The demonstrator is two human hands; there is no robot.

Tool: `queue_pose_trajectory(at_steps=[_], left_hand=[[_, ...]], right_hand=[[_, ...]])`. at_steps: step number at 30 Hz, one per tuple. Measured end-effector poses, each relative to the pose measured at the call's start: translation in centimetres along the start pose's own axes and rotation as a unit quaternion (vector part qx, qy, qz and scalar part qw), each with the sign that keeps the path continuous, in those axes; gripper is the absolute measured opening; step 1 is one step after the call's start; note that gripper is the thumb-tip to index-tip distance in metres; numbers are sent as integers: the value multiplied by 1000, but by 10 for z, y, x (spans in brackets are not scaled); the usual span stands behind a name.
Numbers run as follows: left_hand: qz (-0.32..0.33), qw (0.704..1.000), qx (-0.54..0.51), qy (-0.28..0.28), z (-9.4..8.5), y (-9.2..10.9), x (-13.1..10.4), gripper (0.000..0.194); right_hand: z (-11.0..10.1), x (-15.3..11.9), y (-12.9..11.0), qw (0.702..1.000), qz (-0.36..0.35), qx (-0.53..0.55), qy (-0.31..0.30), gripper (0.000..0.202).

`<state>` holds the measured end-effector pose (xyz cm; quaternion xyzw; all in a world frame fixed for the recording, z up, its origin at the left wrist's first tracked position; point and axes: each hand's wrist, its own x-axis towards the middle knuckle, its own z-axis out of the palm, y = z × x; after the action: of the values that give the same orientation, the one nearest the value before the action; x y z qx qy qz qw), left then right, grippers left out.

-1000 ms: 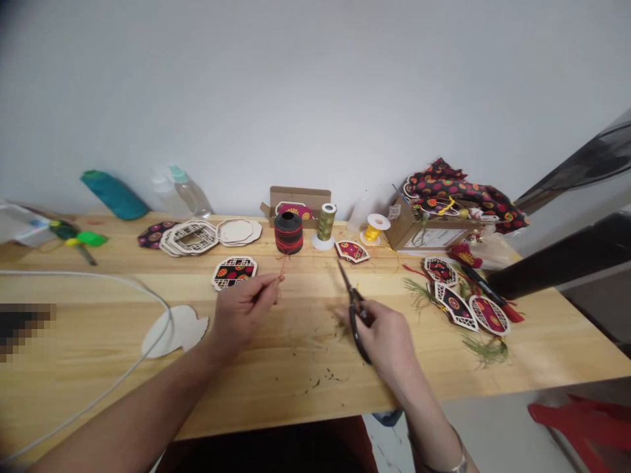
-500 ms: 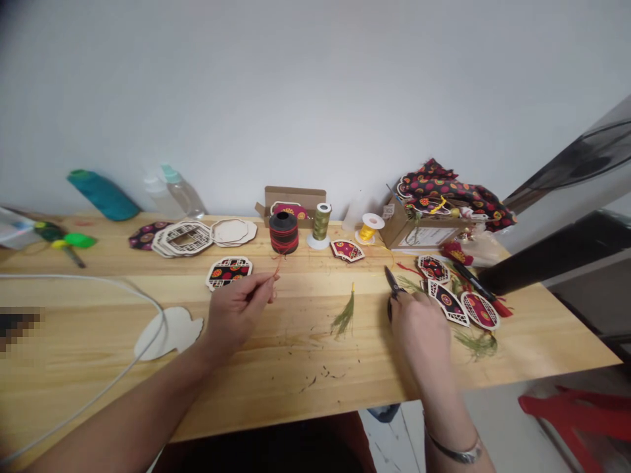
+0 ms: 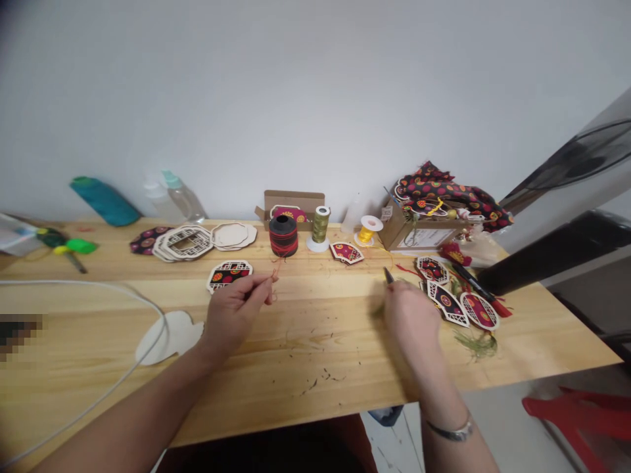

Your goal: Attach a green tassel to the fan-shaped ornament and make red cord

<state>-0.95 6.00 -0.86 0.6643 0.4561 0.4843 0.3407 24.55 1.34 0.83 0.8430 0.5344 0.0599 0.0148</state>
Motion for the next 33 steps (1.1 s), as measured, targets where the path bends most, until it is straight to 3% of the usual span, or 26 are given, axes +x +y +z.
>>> queue_pose_trajectory(at_steps=[2,4,6,8,9,11,15,17,20,23,27,31,33], left_hand=[[-27,999,-30,2,0,0,1,22],[-51,997,-53,-1,0,-1,3,21],[-76,994,-73,-13,-1,-3,3,20],[-98,990,-96,-26,-1,-4,4,19],[-108,988,-107,-31,-1,-5,4,19],[-124,983,-127,-38,-2,-5,5,19],[-136,978,-151,-55,-3,-6,5,21],[-135,977,-152,-65,-3,-6,5,24],[-141,978,-135,-78,-2,-3,5,26],[-145,979,-102,-100,-1,0,4,26],[-146,976,-93,-131,0,1,3,25],[-180,957,-197,-117,1,-6,3,21],[-195,932,-294,-87,1,-9,4,20]], right_hand=[[-5,11,20,999,45,-26,7,34],[-9,21,31,998,44,-33,7,32],[-13,28,26,999,2,19,32,32],[-18,30,5,985,-70,155,37,31],[-22,29,-10,961,-112,253,13,28],[-28,27,-45,883,-173,428,-87,24],[-28,21,-102,710,-161,625,-282,28],[-22,19,-117,647,-139,678,-318,28],[-11,16,-123,600,-135,726,-308,22],[-3,15,-121,599,-154,733,-283,13],[0,15,-118,638,-169,712,-240,12],[-4,19,-114,677,-179,694,-167,16],[-6,20,-112,676,-186,698,-145,19]])
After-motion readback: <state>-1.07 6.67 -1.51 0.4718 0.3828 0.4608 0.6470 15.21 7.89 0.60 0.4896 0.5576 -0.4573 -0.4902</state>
